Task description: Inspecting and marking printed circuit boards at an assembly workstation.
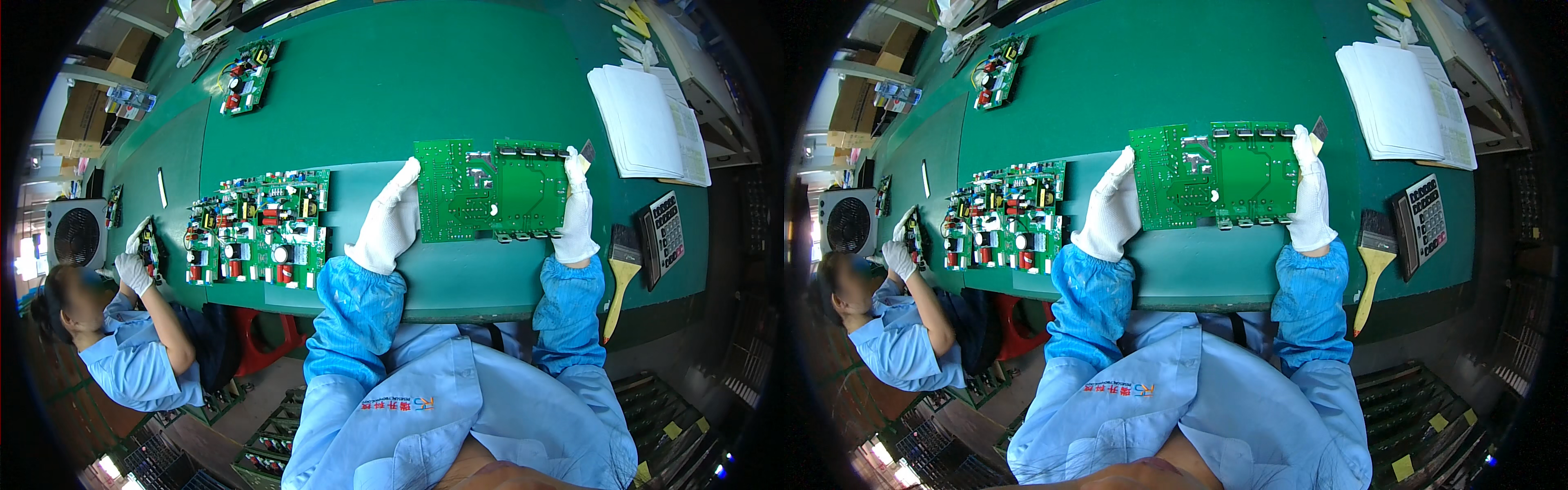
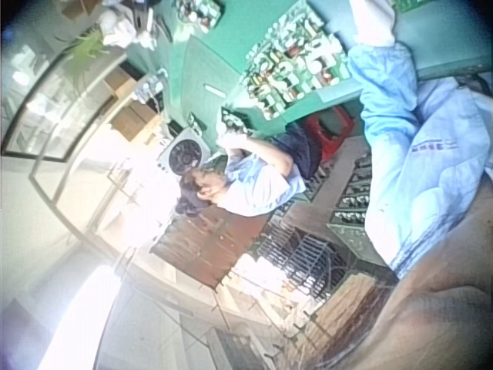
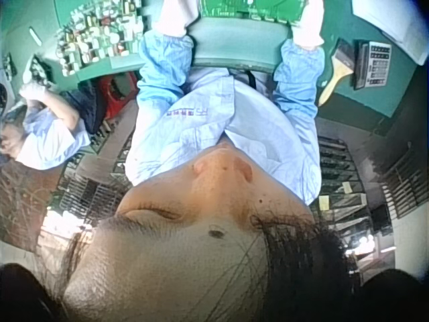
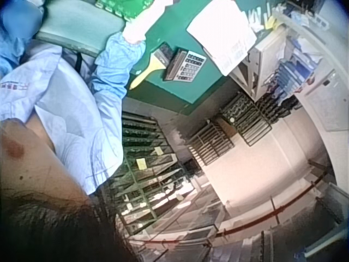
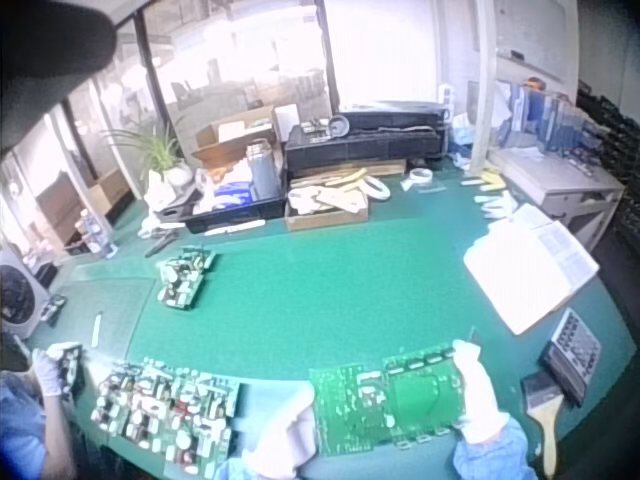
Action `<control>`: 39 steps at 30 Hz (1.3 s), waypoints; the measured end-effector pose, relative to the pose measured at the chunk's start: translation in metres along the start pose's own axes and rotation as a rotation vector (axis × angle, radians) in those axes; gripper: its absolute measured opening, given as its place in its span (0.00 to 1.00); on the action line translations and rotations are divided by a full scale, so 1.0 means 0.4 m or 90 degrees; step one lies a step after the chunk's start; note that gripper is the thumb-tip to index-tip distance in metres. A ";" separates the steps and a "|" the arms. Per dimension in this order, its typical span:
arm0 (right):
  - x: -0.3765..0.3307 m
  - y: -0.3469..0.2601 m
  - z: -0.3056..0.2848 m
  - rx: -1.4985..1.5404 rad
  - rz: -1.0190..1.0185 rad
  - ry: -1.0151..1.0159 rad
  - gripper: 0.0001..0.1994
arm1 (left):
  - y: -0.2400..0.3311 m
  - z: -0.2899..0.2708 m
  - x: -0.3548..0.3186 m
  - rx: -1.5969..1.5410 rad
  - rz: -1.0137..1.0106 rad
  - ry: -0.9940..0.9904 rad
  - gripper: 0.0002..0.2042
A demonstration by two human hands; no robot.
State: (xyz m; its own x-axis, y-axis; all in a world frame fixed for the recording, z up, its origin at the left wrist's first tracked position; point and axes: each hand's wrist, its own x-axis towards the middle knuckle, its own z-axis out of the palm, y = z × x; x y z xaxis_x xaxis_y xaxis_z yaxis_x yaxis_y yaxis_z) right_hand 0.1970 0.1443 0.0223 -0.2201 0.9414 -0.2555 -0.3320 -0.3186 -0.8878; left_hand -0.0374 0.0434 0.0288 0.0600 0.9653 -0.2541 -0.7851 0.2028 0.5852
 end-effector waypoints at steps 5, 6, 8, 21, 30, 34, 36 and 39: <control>0.010 0.009 -0.032 -0.006 0.016 -0.030 0.20 | 0.002 0.005 0.001 0.019 0.008 -0.011 0.26; 0.010 0.008 -0.031 -0.010 0.018 -0.031 0.20 | 0.003 0.006 0.000 0.019 0.008 -0.009 0.26; 0.009 0.004 -0.028 -0.019 0.021 -0.033 0.20 | 0.003 0.006 0.000 0.020 0.007 -0.010 0.27; -0.008 -0.012 0.019 -0.003 0.006 0.026 0.20 | 0.001 0.009 0.000 0.005 0.013 0.013 0.26; -0.011 -0.016 0.023 -0.004 0.006 0.015 0.19 | -0.004 -0.006 0.002 0.008 0.015 -0.004 0.27; -0.007 -0.011 0.018 0.005 0.006 0.013 0.20 | -0.004 -0.004 0.003 0.004 0.019 -0.014 0.26; -0.007 -0.012 0.019 0.001 0.008 0.013 0.20 | -0.002 -0.005 0.002 -0.007 0.010 -0.013 0.26; -0.008 -0.015 0.021 -0.010 0.008 0.014 0.20 | -0.004 -0.005 0.003 -0.008 0.010 -0.001 0.26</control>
State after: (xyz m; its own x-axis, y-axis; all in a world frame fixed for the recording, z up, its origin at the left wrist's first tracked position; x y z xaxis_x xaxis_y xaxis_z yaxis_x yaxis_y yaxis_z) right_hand 0.1920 0.1423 0.0315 -0.2039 0.9397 -0.2745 -0.3149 -0.3285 -0.8905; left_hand -0.0374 0.0438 0.0259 0.0484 0.9685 -0.2444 -0.7936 0.1859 0.5794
